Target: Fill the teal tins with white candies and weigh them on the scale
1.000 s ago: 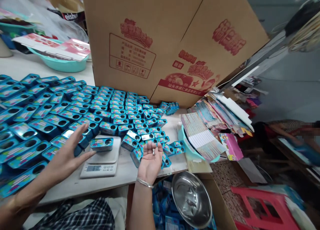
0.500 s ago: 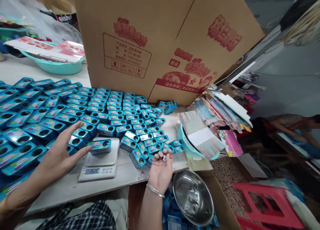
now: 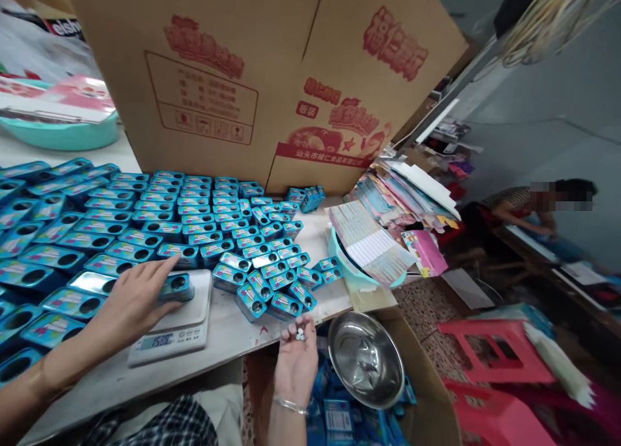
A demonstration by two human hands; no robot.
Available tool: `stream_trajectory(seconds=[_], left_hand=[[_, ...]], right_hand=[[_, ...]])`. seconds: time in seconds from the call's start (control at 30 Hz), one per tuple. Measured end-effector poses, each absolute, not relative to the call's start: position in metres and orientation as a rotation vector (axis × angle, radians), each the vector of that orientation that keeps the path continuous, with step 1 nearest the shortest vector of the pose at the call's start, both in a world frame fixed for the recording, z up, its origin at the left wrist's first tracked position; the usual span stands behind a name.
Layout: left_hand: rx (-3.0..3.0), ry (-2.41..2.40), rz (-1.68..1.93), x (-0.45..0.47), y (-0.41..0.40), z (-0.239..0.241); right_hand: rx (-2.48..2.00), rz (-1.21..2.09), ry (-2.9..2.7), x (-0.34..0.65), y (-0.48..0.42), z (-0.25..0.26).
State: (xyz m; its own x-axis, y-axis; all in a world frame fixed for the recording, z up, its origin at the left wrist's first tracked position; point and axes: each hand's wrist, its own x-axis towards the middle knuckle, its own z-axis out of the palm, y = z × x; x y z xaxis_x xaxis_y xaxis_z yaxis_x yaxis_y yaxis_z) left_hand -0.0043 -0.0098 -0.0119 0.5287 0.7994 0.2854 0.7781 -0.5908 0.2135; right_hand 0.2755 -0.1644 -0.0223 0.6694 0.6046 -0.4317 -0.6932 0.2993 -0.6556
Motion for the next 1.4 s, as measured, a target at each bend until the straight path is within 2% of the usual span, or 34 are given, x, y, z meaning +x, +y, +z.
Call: stream_trajectory(seconds=[0.2,0.37,0.53,0.9,1.17,1.4], left_hand=[[2.664,1.386,0.602,-0.011,-0.006,-0.005],[2.543,1.377,0.684,-0.018,-0.007,-0.014],[2.399,1.423,0.771,-0.027,-0.015,-0.017],[2.296,1.405,0.835,-0.028,-0.022,-0.017],[2.376,1.420,0.657,-0.023,-0.020,-0.011],[2.546,0.990,0.461,0.008,-0.025,0.002]], right_hand=[[-1.003,1.093,-0.037,0.219,-0.134,-0.002],[-1.012,1.234,-0.611,0.167,-0.077,0.030],[-1.086,1.336,-0.987,0.141,-0.044,0.035],[-1.036,1.452,-0.907,0.138,-0.032,0.017],[-0.935,1.352,-0.518,0.187,-0.048,0.027],[-1.057,1.191,-0.491,0.259,-0.122,0.008]])
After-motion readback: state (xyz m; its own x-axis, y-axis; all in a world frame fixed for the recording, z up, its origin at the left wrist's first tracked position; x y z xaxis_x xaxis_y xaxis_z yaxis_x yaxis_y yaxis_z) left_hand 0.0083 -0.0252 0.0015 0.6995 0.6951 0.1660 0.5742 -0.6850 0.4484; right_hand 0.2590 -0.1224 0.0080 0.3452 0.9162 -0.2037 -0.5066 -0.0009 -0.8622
